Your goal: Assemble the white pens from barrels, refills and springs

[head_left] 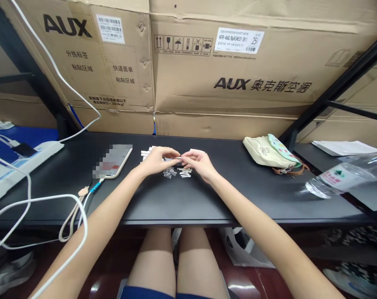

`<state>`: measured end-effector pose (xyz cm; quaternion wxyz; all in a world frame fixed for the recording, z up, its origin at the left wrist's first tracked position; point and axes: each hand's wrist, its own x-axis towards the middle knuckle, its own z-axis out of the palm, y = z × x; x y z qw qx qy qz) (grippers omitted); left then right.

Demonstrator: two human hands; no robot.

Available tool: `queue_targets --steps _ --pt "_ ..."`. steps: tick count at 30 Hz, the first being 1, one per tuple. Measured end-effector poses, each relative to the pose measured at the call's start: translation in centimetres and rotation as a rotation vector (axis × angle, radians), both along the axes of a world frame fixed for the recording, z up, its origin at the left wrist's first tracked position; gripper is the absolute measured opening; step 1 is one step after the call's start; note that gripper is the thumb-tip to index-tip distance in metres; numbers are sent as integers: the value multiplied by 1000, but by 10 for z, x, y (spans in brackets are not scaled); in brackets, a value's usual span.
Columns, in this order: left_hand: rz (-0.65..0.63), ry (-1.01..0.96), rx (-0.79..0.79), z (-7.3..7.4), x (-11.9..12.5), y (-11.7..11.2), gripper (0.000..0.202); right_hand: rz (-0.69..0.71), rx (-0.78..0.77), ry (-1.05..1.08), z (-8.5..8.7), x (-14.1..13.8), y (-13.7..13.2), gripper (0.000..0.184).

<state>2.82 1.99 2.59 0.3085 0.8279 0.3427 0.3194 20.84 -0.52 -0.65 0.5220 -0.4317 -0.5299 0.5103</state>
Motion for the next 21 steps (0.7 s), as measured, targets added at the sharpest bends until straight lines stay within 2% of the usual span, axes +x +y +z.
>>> queue_targets --steps 5,9,12,17,21 --pt "-53 66 -30 -2 -4 4 19 24 89 -211 4 10 -1 21" --pt "-91 218 -58 -2 -14 11 12 16 308 -501 9 21 -4 5" --pt "-94 297 -49 -4 -14 12 9 50 427 -638 8 25 -4 8" --pt "-73 327 -7 -7 -12 11 9 154 464 -703 3 25 -2 10" --pt "-61 310 11 -6 -13 12 9 146 456 -687 6 26 -2 10"
